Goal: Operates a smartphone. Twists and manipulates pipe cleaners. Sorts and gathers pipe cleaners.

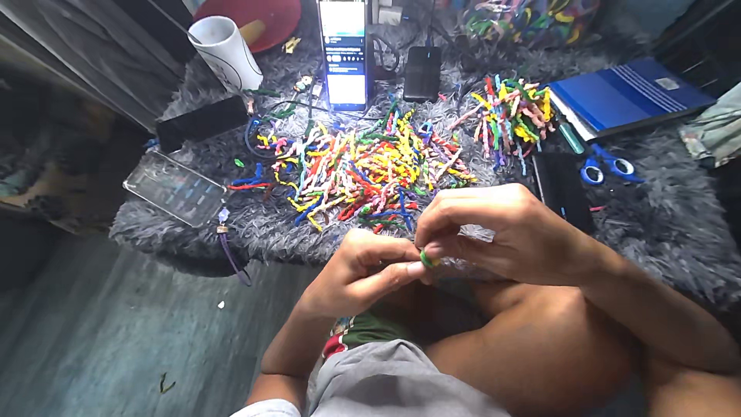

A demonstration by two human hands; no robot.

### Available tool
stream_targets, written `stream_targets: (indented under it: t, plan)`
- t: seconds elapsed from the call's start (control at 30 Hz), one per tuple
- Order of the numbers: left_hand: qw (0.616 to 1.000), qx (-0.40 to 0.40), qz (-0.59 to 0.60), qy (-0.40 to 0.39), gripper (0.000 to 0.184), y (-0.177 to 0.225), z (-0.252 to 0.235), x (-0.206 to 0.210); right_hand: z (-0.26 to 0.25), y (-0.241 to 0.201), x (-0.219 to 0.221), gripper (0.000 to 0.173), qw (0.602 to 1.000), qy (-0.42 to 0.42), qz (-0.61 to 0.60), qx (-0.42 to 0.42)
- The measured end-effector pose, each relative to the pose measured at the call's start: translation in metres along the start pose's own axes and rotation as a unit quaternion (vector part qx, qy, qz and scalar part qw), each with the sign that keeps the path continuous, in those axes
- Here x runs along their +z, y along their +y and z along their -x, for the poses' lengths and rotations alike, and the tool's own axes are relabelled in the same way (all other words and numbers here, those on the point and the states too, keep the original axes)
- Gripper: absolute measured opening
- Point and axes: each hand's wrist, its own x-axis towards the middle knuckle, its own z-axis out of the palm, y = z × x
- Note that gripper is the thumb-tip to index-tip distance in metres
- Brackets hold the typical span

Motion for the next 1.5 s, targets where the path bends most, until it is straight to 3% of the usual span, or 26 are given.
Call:
stream_targets:
  t: [0.07, 0.17, 0.27, 0.37, 0.57, 0.73, 0.83, 1.03, 1.13, 1.23, 1.5]
  plan:
    - [0.982, 0.028, -0.181, 0.037, 0.023, 0.008, 0.0, 0.002, 0.001, 0.003, -0.002, 0.015, 0.999, -0.002, -0.005, 0.039]
    - [0.922, 0.059, -0.378, 0.067, 0.022, 0.013, -0.004, 0.008, 0.002, 0.002, -0.007, 0.016, 0.998, -0.004, 0.0, 0.065]
    - [0.879, 0.062, -0.461, 0.103, 0.022, 0.009, -0.007, 0.012, 0.002, 0.0, -0.006, 0.015, 0.996, 0.012, 0.061, 0.062]
    - [0.865, 0.046, -0.481, 0.135, 0.023, 0.003, -0.01, 0.013, 0.002, -0.002, -0.001, 0.018, 0.989, 0.037, 0.139, 0.03]
    - [0.928, 0.032, -0.367, 0.06, 0.018, 0.005, -0.024, -0.006, 0.001, -0.003, 0.002, 0.016, 0.969, 0.102, 0.223, -0.008]
    - [0.993, -0.026, -0.099, 0.056, 0.019, 0.006, -0.027, -0.006, 0.003, -0.002, 0.007, 0.01, 0.919, 0.137, 0.337, -0.152]
    - [0.996, -0.034, 0.057, 0.063, 0.022, 0.005, -0.023, 0.0, 0.004, -0.005, 0.007, 0.011, 0.901, 0.146, 0.35, -0.212]
    - [0.959, -0.032, 0.277, 0.042, 0.022, 0.001, -0.023, 0.011, 0.008, -0.004, 0.003, 0.011, 0.915, 0.131, 0.305, -0.231]
    - [0.955, -0.008, 0.295, 0.022, 0.02, -0.001, -0.021, 0.016, 0.005, -0.002, 0.005, 0.008, 0.957, 0.146, 0.161, -0.191]
    - [0.962, 0.027, 0.27, 0.014, 0.021, -0.003, -0.02, 0.019, 0.002, -0.003, 0.006, 0.007, 0.975, 0.151, 0.046, -0.154]
    - [0.995, 0.098, -0.017, -0.017, 0.019, -0.001, -0.014, 0.005, 0.003, -0.005, 0.002, 0.012, 0.994, 0.05, -0.063, -0.074]
